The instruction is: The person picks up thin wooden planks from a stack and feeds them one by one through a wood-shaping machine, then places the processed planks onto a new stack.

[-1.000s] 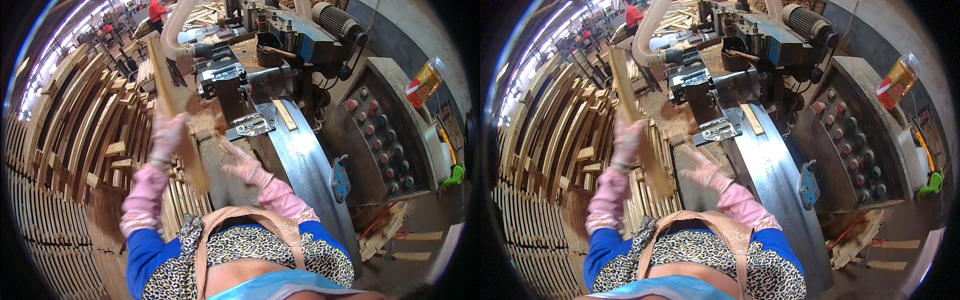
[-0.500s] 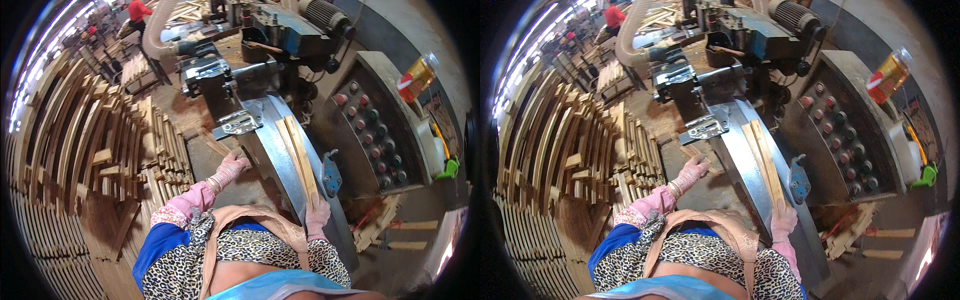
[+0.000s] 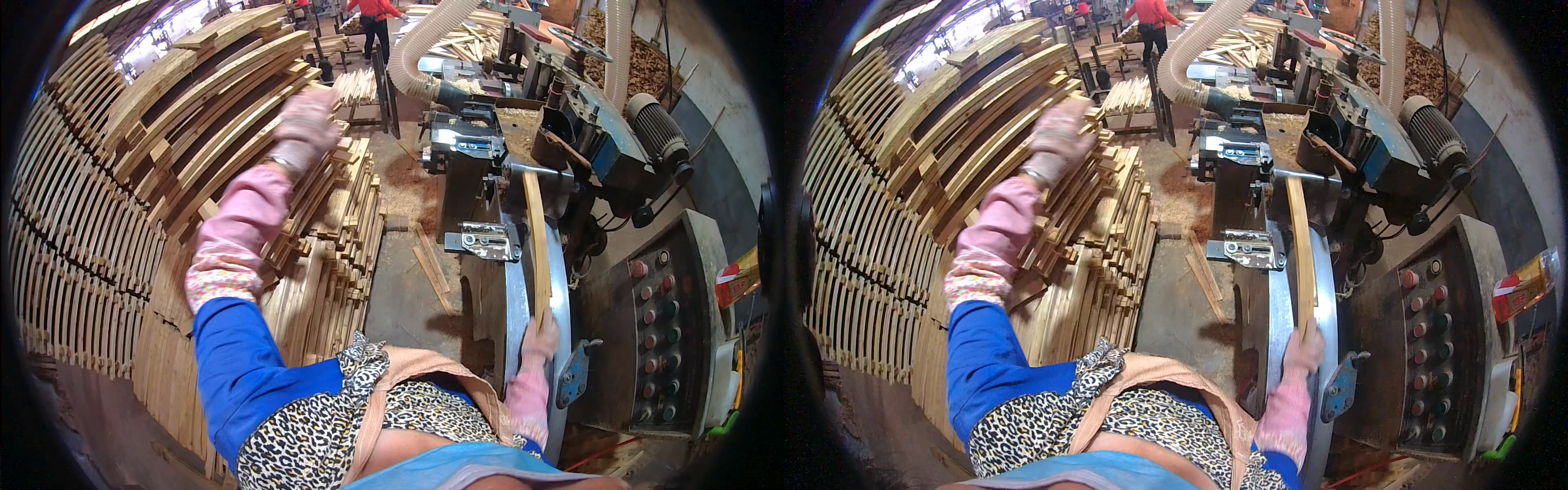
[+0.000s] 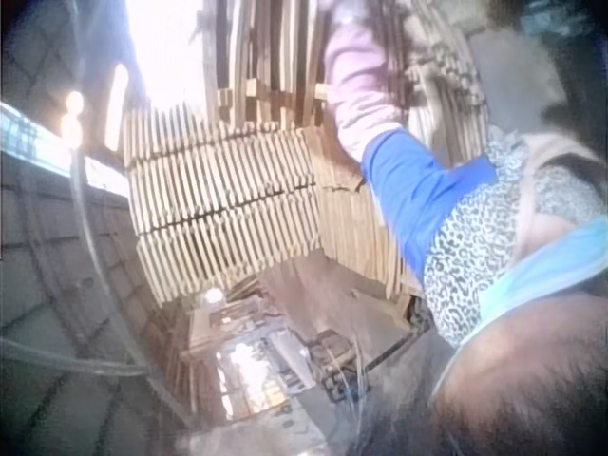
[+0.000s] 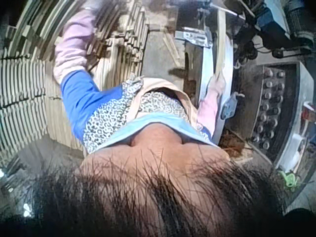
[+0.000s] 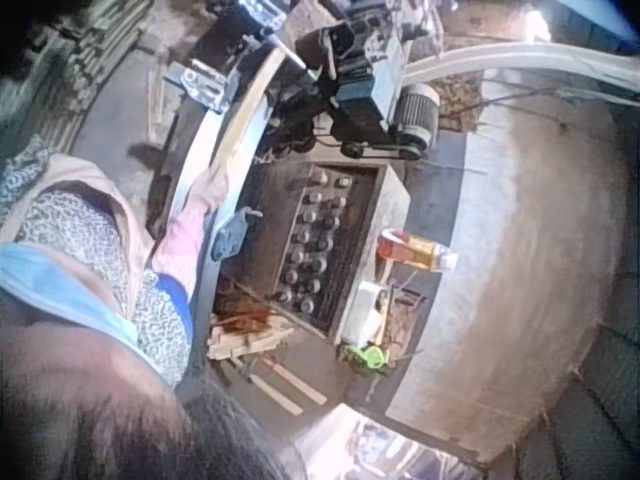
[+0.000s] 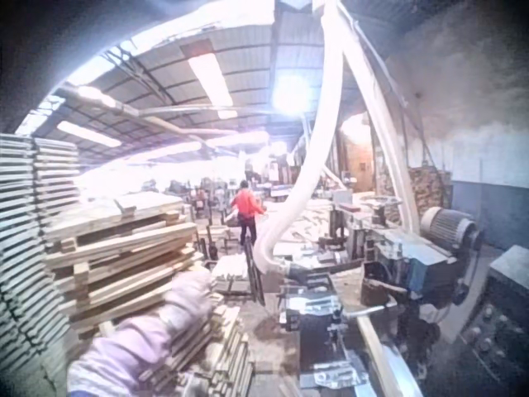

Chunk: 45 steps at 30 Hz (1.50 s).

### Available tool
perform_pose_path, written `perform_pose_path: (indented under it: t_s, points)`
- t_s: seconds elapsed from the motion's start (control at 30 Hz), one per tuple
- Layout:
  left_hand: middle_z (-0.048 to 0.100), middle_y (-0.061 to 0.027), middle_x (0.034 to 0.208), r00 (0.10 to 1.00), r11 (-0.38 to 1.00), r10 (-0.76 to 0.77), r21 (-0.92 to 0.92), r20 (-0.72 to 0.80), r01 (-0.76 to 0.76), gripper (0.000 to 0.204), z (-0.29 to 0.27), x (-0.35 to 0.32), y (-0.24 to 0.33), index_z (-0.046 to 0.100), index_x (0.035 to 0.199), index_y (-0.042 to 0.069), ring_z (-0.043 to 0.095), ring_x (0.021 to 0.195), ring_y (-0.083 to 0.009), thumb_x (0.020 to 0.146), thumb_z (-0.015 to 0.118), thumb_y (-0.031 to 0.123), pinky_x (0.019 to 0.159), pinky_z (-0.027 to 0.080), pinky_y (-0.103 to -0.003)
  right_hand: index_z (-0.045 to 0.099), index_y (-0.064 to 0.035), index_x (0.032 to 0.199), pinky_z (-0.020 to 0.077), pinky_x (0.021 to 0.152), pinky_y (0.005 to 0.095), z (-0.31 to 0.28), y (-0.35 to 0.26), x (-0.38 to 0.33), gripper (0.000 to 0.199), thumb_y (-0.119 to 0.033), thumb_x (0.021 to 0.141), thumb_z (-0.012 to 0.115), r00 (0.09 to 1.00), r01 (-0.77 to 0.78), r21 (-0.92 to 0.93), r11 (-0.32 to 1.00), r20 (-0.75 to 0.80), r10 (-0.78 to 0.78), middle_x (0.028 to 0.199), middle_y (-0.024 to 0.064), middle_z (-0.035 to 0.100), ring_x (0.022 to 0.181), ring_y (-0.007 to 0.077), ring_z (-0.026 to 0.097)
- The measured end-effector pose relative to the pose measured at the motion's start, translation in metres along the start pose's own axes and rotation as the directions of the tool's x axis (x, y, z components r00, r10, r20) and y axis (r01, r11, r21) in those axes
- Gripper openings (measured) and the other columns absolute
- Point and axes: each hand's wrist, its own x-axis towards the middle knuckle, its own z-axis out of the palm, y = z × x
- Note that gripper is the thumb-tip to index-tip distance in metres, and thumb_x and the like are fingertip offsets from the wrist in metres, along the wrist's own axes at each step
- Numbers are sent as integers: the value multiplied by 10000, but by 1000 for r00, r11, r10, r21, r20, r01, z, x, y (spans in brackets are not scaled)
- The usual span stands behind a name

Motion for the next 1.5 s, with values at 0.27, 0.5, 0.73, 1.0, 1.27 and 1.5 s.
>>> perform_pose_path:
  t_s: [0.27,0.5,0.73,1.0,1.27,1.5]
  points:
    - [586,-49,1287,976,847,64,529,-209,58,374,37,-10,-164,579,1281,129,552,1273,-229,912,638,144,987,511,-373,670,-71,1264,506,884,523,-90,82,-215,441,-304,892,624,996,-79,-143,987,22,83,1188,189,690,1033,408,635]
    - [586,-72,1141,978,817,-143,540,-151,202,187,31,0,-136,608,1121,107,626,1076,-252,936,619,132,865,565,-374,670,-65,1142,512,784,515,-61,39,-99,335,-277,887,625,980,107,-105,989,-159,-123,1033,164,689,900,394,634]
    - [674,-167,1149,923,966,255,42,-289,-254,419,-25,-94,5,569,1236,73,684,1025,-368,831,667,29,860,583,-475,674,-180,1048,525,750,511,2,-8,39,218,-282,856,686,996,89,-124,988,15,-88,875,106,692,864,360,649]
    - [735,-172,1117,950,218,-231,-963,-209,-159,395,61,-47,201,631,1252,-15,701,1004,-276,907,703,164,940,545,-355,565,-34,1459,466,1100,374,30,-100,73,557,-184,949,732,941,-9,832,555,195,-277,1458,155,609,1318,256,579]
    - [699,-105,1095,669,-287,446,-613,595,736,436,144,-142,349,605,1251,1,693,929,-239,873,751,162,835,603,-413,597,-103,1336,524,853,543,-72,-56,-107,626,-242,764,810,1000,-17,308,951,-6,20,1079,202,688,988,442,652]
    - [673,-21,931,496,-17,626,-625,602,780,396,232,-220,307,638,1265,67,644,777,-146,916,753,214,747,574,-305,587,-79,1338,513,830,545,-131,39,-224,602,-265,800,782,934,-279,-202,939,170,314,1088,196,690,962,442,642]
